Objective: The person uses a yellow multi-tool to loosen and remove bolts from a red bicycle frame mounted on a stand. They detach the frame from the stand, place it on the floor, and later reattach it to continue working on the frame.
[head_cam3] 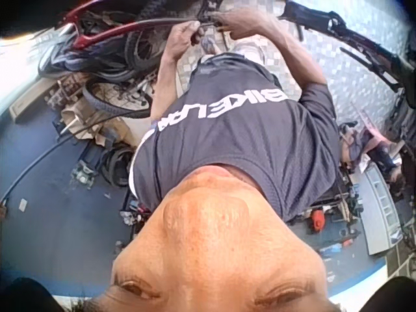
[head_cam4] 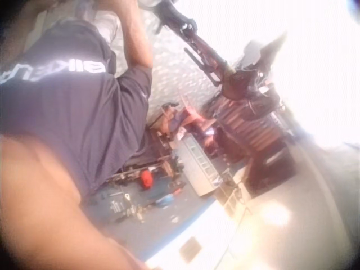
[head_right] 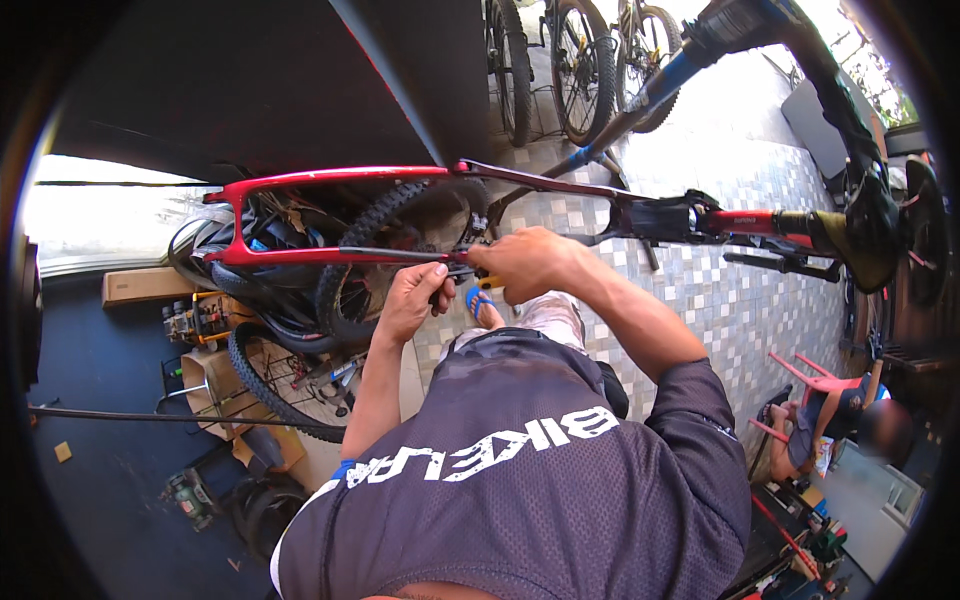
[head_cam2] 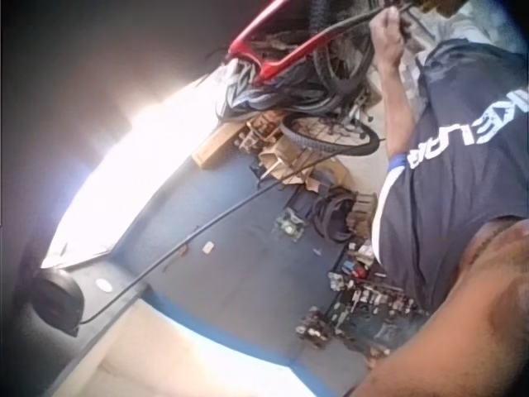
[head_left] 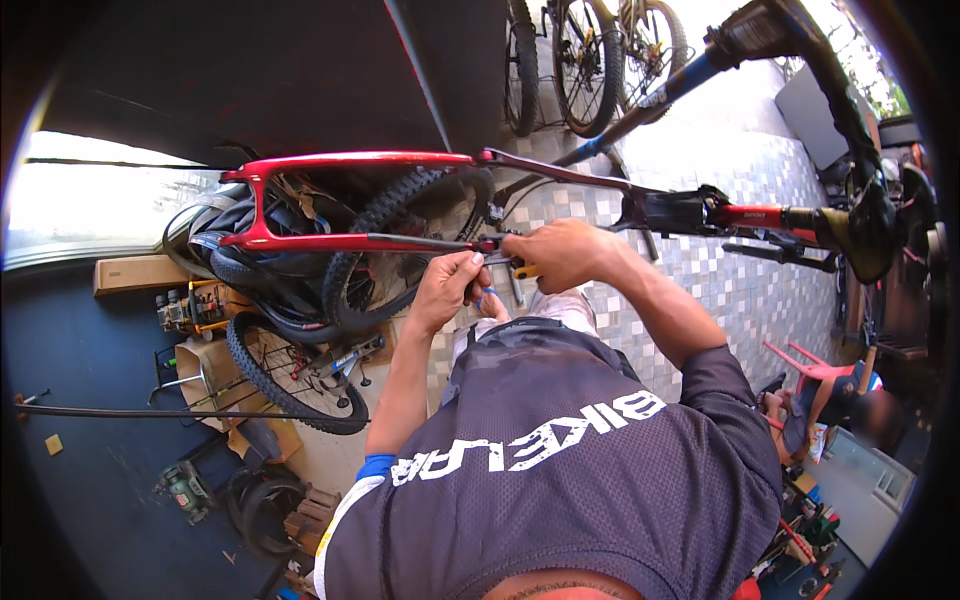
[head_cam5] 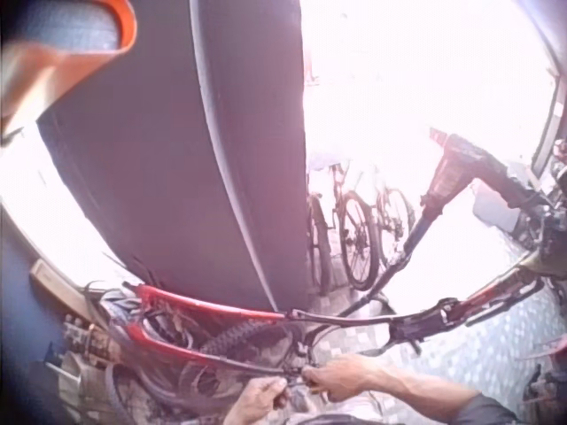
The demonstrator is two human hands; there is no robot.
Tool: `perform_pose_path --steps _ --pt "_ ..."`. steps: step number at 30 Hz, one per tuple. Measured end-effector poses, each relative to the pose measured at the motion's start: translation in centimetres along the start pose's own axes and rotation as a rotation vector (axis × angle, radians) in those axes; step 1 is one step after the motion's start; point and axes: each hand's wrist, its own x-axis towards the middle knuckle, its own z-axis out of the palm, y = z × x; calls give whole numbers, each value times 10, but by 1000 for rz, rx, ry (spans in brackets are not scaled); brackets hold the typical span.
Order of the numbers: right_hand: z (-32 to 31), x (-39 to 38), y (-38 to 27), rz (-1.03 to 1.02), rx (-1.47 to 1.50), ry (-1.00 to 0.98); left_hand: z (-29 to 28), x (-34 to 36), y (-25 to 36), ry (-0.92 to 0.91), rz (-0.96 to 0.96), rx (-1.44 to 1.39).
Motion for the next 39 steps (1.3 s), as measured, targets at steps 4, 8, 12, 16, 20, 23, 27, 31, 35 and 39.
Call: perform_pose_path --steps 4,8,12,16,20,23,27,31,35,39 --pt "-58 -16 32 71 155 22 1 13 1 89 8 -207" --pt "-79 -7 112 -378 610 353 13 47 15 142 10 -363" --pt "-94 35 165 -508 1592 504 21 97 34 182 68 -462" --pt "-84 116 159 -474 1982 618 26 140 47 228 74 -452" --pt "-91 160 150 -257 2346 594 18 167 64 225 1 -273" --pt "-97 188 161 -109 2225 718 -6 190 71 322 39 357" --pt "-107 198 161 -29 2011 673 -11 221 104 409 49 703" --pt "-114 206 176 -71 1776 708 -29 238 99 406 94 567" --pt "-120 200 201 277 1709 363 -27 240 107 575 333 886" --pt "-99 202 208 -196 2219 35 -10 248 120 513 375 990"
